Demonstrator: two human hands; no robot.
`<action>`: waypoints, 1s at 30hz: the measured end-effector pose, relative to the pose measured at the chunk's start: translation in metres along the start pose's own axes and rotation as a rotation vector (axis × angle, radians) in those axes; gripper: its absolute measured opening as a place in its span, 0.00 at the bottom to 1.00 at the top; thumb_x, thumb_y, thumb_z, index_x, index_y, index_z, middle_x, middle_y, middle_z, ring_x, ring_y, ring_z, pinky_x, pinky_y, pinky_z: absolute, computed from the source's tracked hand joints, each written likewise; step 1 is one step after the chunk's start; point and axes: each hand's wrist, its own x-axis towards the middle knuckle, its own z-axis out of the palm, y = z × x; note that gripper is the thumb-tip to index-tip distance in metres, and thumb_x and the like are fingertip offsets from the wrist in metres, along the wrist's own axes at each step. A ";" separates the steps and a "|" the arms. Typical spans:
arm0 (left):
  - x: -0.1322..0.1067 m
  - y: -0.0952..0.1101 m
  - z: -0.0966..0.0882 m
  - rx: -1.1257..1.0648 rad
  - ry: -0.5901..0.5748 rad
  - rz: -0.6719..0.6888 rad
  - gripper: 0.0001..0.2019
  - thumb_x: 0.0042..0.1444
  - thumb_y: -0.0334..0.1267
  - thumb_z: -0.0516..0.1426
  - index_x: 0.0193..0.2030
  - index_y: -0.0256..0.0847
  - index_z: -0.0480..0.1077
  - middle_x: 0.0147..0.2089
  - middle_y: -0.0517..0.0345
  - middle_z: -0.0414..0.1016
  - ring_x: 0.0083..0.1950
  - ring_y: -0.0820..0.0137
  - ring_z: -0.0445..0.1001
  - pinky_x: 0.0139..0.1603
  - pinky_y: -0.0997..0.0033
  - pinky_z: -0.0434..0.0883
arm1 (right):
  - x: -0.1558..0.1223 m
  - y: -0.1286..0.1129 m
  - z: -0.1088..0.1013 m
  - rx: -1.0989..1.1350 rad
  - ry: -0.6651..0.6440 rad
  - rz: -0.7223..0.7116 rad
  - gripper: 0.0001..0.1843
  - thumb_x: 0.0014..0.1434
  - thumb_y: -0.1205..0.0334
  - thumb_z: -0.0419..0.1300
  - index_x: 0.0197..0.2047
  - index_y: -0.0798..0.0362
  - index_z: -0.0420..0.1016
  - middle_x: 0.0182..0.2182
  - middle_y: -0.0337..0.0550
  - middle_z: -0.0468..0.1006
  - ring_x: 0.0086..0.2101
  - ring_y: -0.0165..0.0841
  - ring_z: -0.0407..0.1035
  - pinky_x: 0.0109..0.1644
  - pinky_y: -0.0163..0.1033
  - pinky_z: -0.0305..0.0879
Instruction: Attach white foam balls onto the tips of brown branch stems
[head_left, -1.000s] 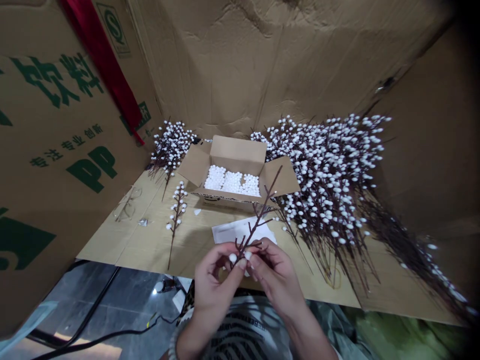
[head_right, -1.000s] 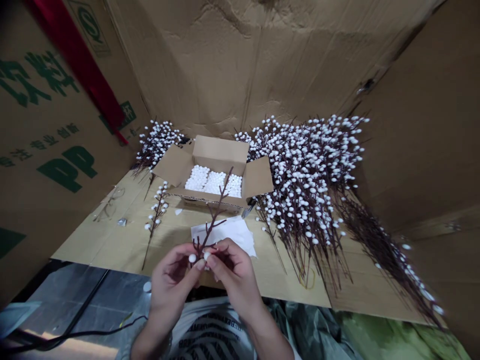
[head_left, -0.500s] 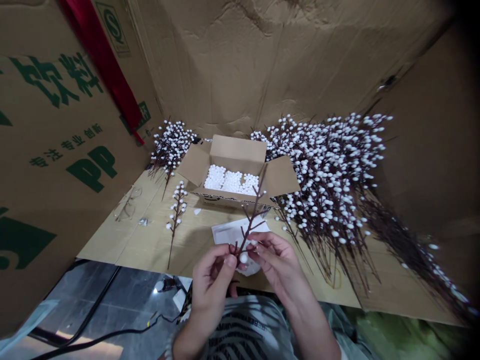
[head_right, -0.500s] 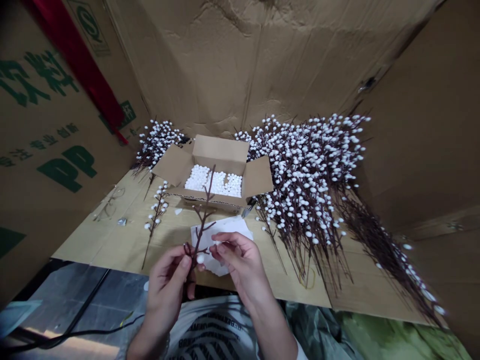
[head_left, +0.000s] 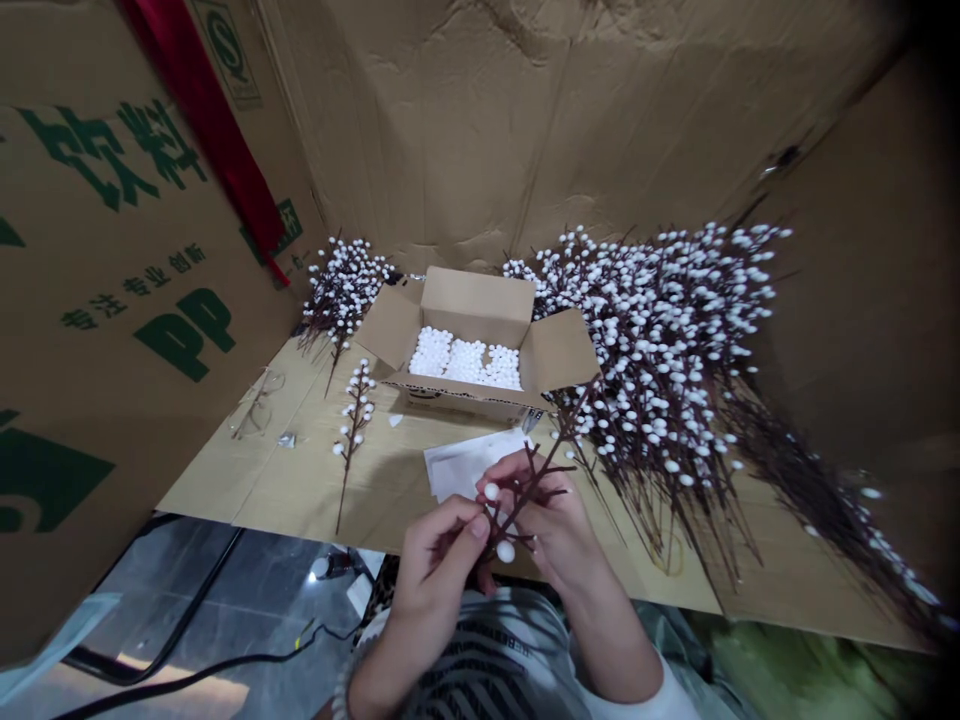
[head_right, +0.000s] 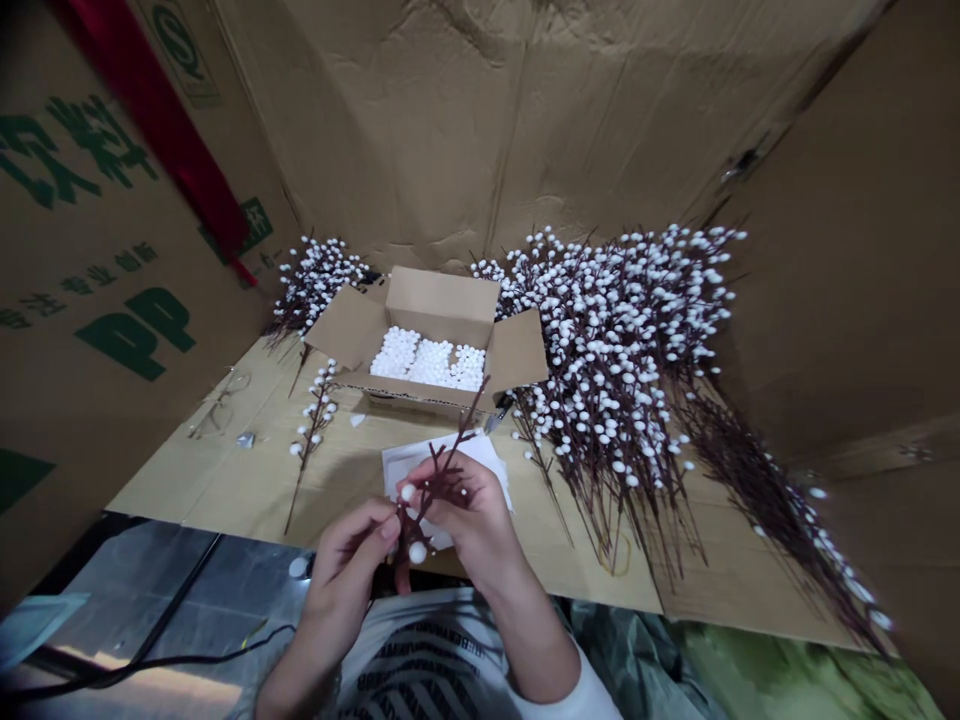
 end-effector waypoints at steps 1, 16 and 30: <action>0.000 0.000 0.000 0.000 0.001 -0.012 0.19 0.51 0.53 0.62 0.23 0.37 0.73 0.21 0.62 0.69 0.19 0.78 0.65 0.17 0.83 0.66 | 0.000 0.001 -0.001 0.001 -0.001 -0.005 0.12 0.39 0.58 0.75 0.27 0.51 0.80 0.24 0.38 0.80 0.25 0.28 0.72 0.28 0.29 0.67; 0.001 -0.001 -0.001 0.068 -0.024 -0.088 0.21 0.50 0.57 0.60 0.26 0.38 0.69 0.20 0.62 0.68 0.19 0.76 0.66 0.16 0.82 0.61 | 0.001 0.002 -0.005 0.078 -0.098 -0.014 0.09 0.37 0.58 0.75 0.23 0.48 0.82 0.23 0.39 0.80 0.25 0.30 0.72 0.30 0.32 0.69; -0.002 -0.004 -0.001 0.089 -0.058 -0.059 0.21 0.51 0.57 0.59 0.26 0.38 0.69 0.20 0.63 0.67 0.18 0.78 0.60 0.16 0.82 0.60 | 0.000 0.005 -0.003 0.142 -0.191 0.018 0.07 0.39 0.59 0.75 0.24 0.46 0.82 0.23 0.39 0.79 0.27 0.30 0.71 0.30 0.33 0.67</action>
